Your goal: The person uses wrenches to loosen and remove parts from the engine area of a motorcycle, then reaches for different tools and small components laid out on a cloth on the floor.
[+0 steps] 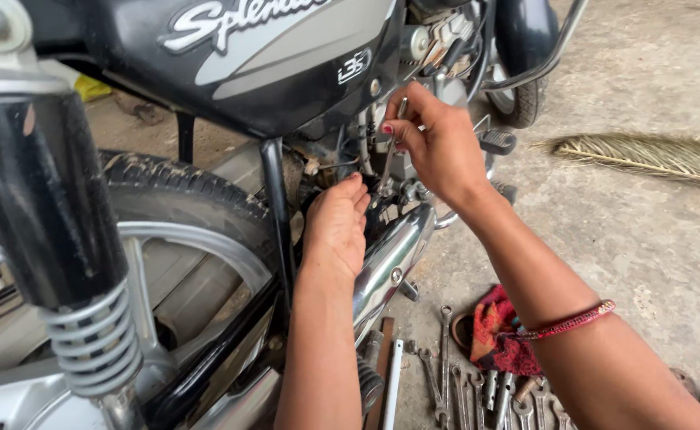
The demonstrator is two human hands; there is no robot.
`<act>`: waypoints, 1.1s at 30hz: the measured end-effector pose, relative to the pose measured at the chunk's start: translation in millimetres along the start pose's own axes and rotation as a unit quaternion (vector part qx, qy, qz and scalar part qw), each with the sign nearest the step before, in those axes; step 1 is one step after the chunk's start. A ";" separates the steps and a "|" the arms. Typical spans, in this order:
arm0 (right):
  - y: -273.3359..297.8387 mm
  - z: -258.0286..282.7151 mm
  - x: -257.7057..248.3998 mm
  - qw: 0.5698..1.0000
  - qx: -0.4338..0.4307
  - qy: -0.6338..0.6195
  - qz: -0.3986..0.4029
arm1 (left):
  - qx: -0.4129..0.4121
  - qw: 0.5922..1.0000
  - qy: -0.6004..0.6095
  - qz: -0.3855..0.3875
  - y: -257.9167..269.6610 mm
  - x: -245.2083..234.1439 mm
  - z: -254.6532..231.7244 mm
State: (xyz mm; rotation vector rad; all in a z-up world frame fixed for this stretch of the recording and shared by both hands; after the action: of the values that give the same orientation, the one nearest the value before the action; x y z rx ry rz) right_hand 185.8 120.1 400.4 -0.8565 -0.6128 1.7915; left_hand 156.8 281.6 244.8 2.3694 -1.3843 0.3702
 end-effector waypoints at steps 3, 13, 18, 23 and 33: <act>2.5 1.2 7.4 0.999 -0.003 0.039 0.012 | 0.002 1.000 -0.011 -0.010 3.2 -1.1 -3.1; -9.0 -59.9 15.3 0.992 0.108 -0.067 0.001 | 0.018 0.999 -0.034 -0.005 11.8 2.6 -7.2; 1.8 -9.3 34.4 0.982 -0.166 0.079 0.031 | 0.012 0.999 -0.031 -0.023 15.5 1.4 -7.7; -11.5 -43.8 22.3 0.998 0.050 -0.021 -0.010 | 0.014 0.999 -0.033 -0.020 12.0 -0.6 -3.8; -17.4 -61.9 28.3 0.973 0.098 -0.204 0.035 | 0.012 0.999 -0.038 -0.015 9.3 -0.2 1.8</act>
State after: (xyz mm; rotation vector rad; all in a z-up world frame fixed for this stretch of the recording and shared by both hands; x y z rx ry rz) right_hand 237.8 153.8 367.3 -0.3795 -0.6553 2.0729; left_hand 148.7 276.8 244.7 2.4438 -1.3837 0.2944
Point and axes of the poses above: each hand's wrist, its own y-axis away from the middle knuckle, its own x-axis out of the palm, z = x × y, the point moved 8 cm from there along -y, towards the middle knuckle, and after that the axes turned 5 degrees about -y, right-handed, at the moved point
